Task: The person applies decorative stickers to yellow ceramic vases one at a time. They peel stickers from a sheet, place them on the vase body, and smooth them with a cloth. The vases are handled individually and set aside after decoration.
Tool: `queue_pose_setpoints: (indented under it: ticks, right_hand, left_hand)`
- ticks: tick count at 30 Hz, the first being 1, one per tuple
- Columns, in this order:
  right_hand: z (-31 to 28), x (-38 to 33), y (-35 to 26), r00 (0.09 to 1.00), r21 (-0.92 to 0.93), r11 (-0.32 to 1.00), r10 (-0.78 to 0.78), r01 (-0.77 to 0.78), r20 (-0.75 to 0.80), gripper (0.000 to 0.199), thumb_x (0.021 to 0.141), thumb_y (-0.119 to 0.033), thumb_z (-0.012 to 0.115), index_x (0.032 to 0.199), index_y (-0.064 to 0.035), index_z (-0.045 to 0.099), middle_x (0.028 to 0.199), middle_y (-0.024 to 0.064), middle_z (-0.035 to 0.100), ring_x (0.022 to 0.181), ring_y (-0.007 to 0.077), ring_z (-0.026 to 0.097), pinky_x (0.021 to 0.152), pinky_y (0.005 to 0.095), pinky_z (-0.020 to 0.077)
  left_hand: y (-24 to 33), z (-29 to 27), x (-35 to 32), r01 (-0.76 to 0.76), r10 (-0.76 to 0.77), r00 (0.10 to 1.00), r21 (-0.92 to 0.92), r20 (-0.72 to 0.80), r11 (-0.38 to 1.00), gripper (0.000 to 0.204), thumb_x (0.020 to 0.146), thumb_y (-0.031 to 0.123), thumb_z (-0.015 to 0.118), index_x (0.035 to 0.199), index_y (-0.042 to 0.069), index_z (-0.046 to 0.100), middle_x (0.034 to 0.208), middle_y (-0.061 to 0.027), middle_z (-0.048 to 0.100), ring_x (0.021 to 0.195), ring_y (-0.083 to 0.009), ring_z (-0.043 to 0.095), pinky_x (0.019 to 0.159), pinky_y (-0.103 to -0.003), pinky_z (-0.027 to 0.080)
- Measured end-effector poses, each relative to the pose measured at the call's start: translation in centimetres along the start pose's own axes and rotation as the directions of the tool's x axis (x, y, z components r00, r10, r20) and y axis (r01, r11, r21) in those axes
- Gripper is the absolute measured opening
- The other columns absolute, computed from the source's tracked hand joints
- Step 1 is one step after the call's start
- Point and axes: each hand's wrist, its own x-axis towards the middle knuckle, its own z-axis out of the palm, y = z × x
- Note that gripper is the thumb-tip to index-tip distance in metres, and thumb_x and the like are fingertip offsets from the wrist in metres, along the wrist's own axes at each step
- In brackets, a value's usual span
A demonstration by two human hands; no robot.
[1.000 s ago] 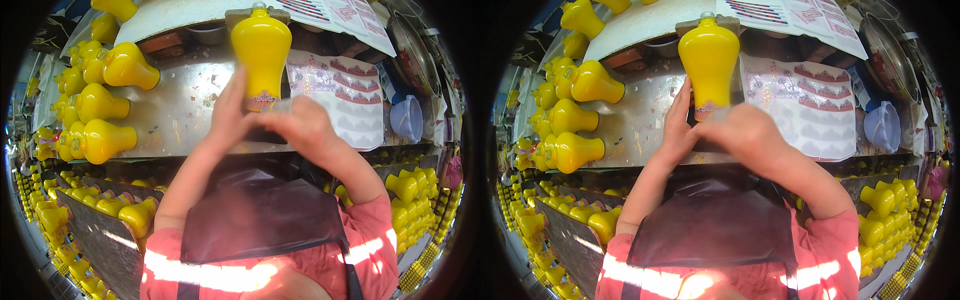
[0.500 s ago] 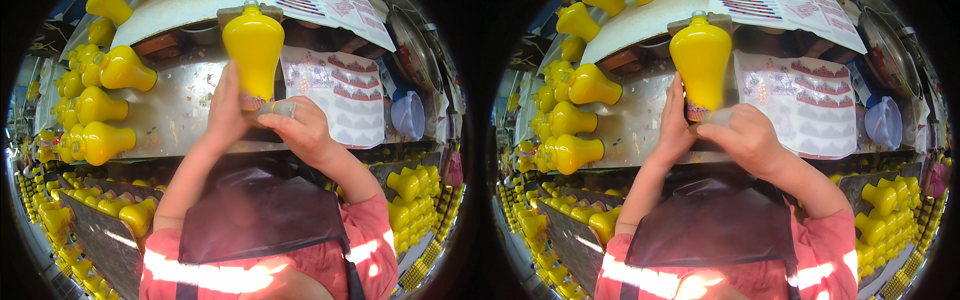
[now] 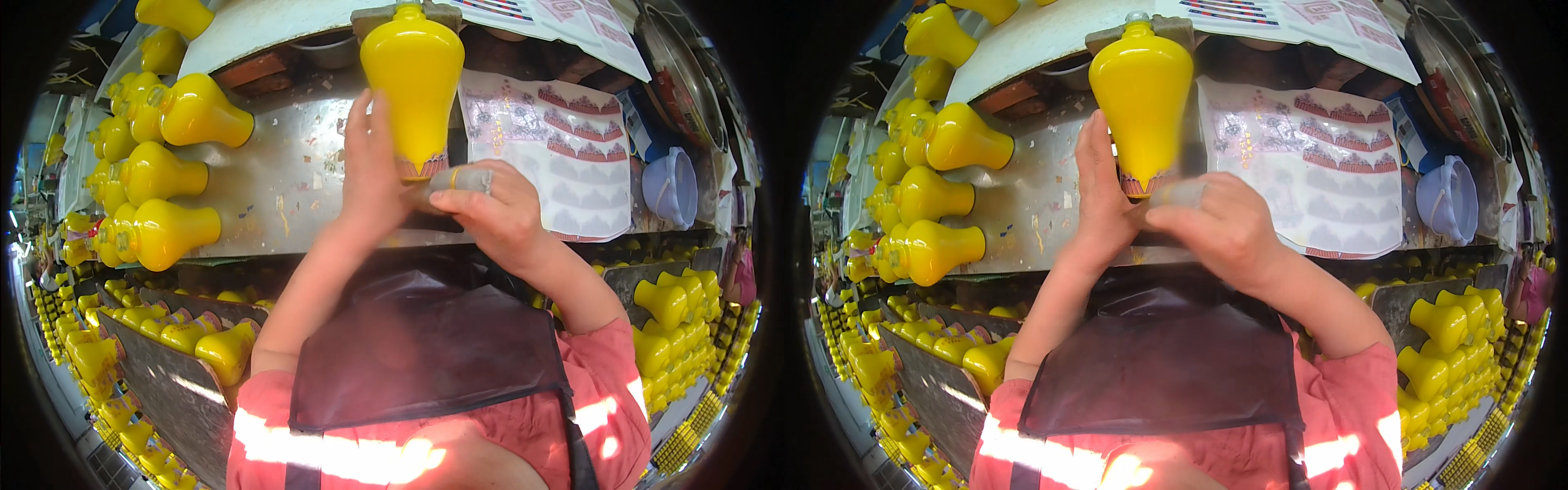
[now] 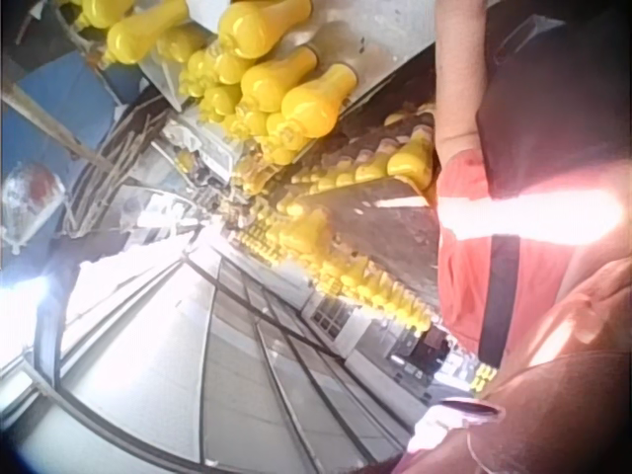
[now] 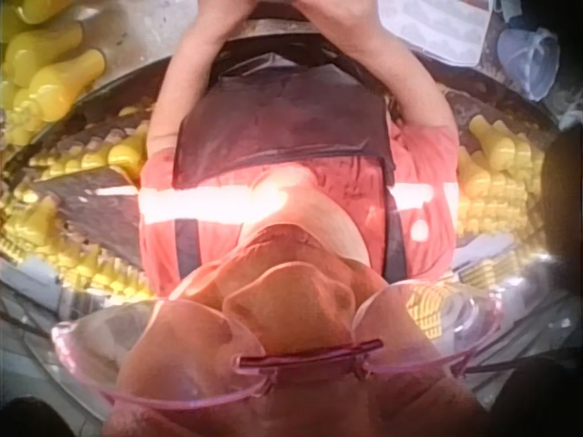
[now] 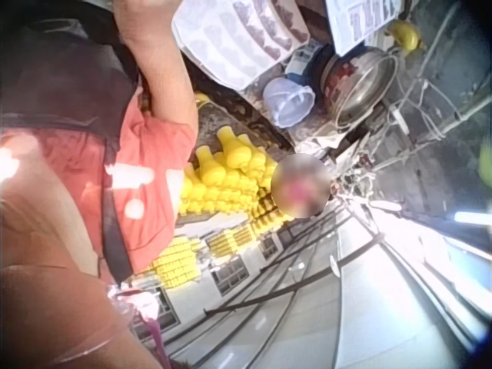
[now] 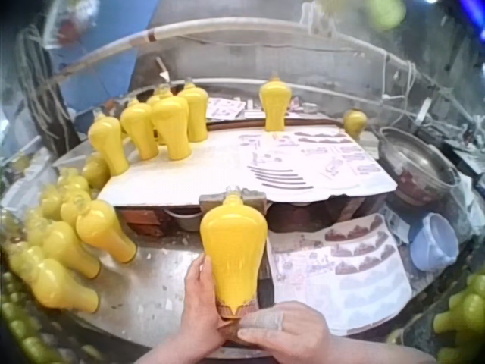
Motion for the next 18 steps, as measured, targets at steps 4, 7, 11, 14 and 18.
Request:
queue_pose_setpoints:
  ticks: [4,7,11,14,18]
  right_hand:
    - [-0.1,-0.2,-0.1,0.892,-0.084,0.896,0.418,-0.436,-0.171,0.033,0.072,0.009,0.079,0.1,-0.0078,0.074,0.093,0.007,0.076,0.081,0.0251,0.073,0.074,0.036,0.0577]
    - [0.0,-0.1,-0.2,0.999,-0.041,0.999,0.03,-0.031,-0.036,0.029,0.078,0.007,0.079,0.102,-0.0079,0.075,0.093,0.0072,0.078,0.079,0.0232,0.073,0.073,0.0329,0.0574]
    - [0.1,0.1,-0.1,0.933,-0.115,0.933,0.32,-0.34,-0.162,0.032,0.072,0.006,0.081,0.1,-0.0091,0.074,0.096,0.0079,0.077,0.081,0.0252,0.073,0.072,0.0356,0.0583]
    - [0.1,0.3,-0.2,0.993,-0.035,0.996,0.077,-0.081,-0.092,0.029,0.076,0.006,0.08,0.1,-0.0087,0.074,0.095,0.0079,0.077,0.079,0.0248,0.073,0.071,0.0342,0.0576]
    - [-0.1,0.7,-0.2,0.97,-0.053,0.972,0.221,-0.227,-0.105,0.03,0.074,0.006,0.08,0.1,-0.0079,0.074,0.097,0.0087,0.077,0.08,0.0253,0.072,0.07,0.0352,0.0574]
  left_hand:
    - [-0.2,-0.6,0.2,0.007,-0.004,0.997,-0.037,0.072,0.999,0.11,0.074,0.014,0.091,0.163,0.006,0.028,0.163,-0.0248,0.028,0.145,-0.0471,0.04,0.116,-0.048,0.041]
    - [-0.9,-0.8,0.4,0.011,-0.004,0.998,-0.107,0.066,0.994,0.106,0.069,0.022,0.095,0.158,0.013,0.039,0.159,-0.0268,0.032,0.14,-0.049,0.044,0.115,-0.049,0.043]
    - [-0.2,-0.3,0.0,0.024,-0.022,0.998,-0.032,0.066,0.999,0.11,0.071,0.018,0.093,0.161,0.008,0.032,0.163,-0.0252,0.027,0.146,-0.0459,0.038,0.117,-0.046,0.04]
    - [0.0,-0.5,0.2,0.053,-0.056,0.995,0.043,0.082,0.998,0.113,0.073,0.016,0.092,0.164,0.006,0.025,0.164,-0.0239,0.026,0.149,-0.043,0.034,0.116,-0.045,0.041]
    - [-0.9,-1.1,0.7,0.045,-0.032,0.992,-0.102,0.121,0.994,0.116,0.071,0.021,0.093,0.163,0.005,0.025,0.16,-0.0252,0.033,0.145,-0.0446,0.039,0.114,-0.048,0.042]
